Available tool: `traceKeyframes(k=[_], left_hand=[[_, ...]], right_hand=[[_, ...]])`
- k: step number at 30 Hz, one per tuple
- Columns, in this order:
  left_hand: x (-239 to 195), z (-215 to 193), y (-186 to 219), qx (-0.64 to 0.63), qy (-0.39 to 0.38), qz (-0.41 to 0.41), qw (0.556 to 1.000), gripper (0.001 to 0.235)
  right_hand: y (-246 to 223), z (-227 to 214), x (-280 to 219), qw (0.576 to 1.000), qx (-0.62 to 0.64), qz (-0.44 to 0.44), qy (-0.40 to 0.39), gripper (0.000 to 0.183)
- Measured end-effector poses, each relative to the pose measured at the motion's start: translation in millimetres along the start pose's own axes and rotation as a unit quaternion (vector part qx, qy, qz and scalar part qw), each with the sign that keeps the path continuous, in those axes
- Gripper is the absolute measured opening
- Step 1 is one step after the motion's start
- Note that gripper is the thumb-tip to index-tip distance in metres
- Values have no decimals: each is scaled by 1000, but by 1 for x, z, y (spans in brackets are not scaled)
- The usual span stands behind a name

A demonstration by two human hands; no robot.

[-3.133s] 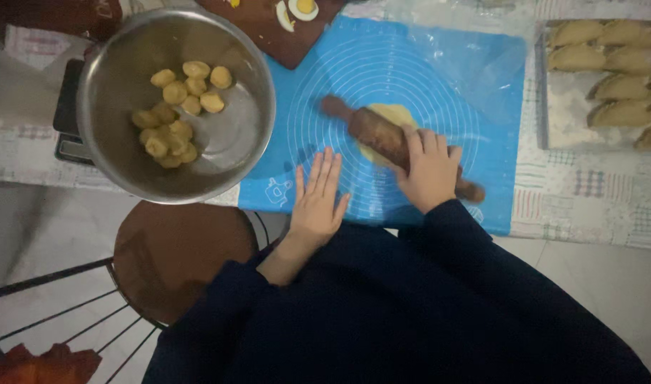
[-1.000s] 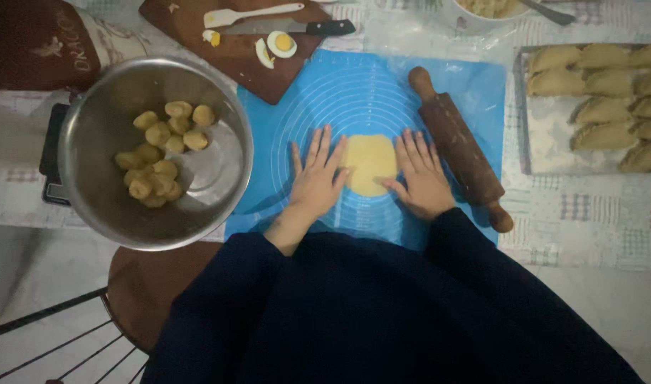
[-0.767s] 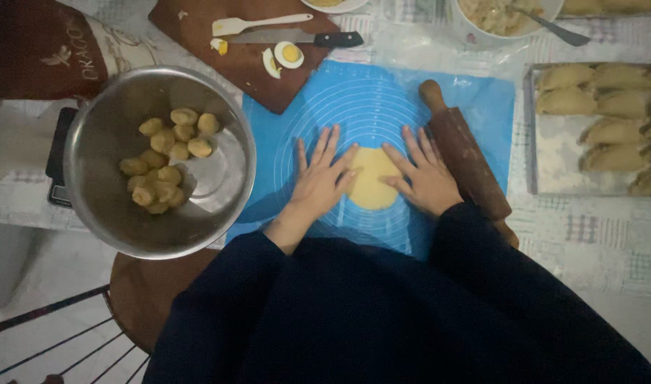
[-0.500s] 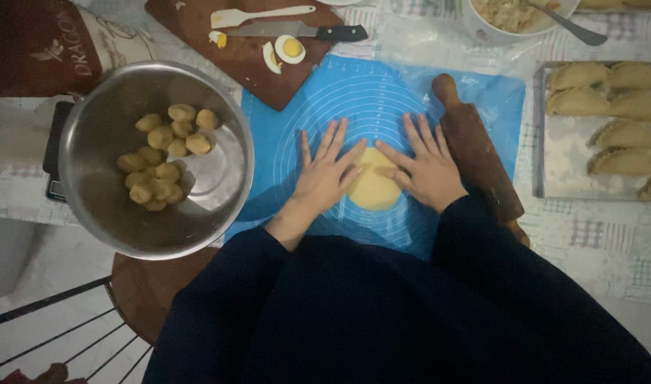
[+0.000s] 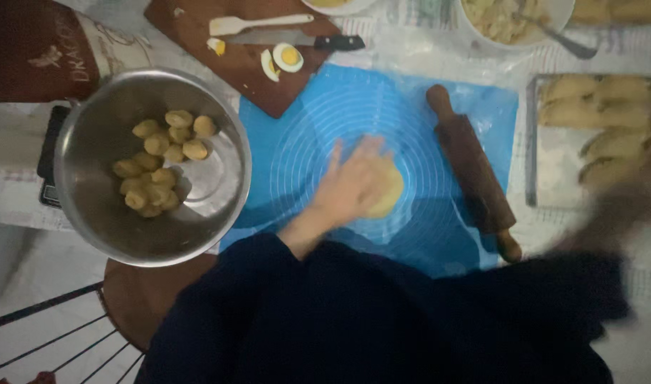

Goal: The person rolls dough into thin circles, places a filling and a hard-boiled egg slice on top, folds the dough into a half-moon shape, and crimps the edges to seal. The finished pastries are placed on a tray. The person repeats the process with additional dough balls.

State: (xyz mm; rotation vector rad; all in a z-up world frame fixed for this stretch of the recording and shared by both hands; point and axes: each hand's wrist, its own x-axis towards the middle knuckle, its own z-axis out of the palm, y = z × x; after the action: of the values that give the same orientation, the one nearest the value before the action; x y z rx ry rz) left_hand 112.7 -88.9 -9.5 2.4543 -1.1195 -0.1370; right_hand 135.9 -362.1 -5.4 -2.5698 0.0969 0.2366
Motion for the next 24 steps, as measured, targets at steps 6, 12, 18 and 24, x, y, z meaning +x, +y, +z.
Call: traceKeyframes(k=[6, 12, 18, 24], left_hand=[[7, 17, 23, -6, 54, 63, 997, 77], [9, 18, 20, 46, 51, 74, 995, 78], [22, 24, 30, 61, 80, 73, 992, 78], [34, 17, 25, 48, 16, 72, 996, 76]], right_hand=[[13, -18, 14, 999, -30, 22, -3, 47], [66, -88, -14, 979, 146, 97, 108, 45], [142, -129, 38, 856, 401, 188, 268, 44], [146, -105, 124, 726, 575, 3, 377, 18]])
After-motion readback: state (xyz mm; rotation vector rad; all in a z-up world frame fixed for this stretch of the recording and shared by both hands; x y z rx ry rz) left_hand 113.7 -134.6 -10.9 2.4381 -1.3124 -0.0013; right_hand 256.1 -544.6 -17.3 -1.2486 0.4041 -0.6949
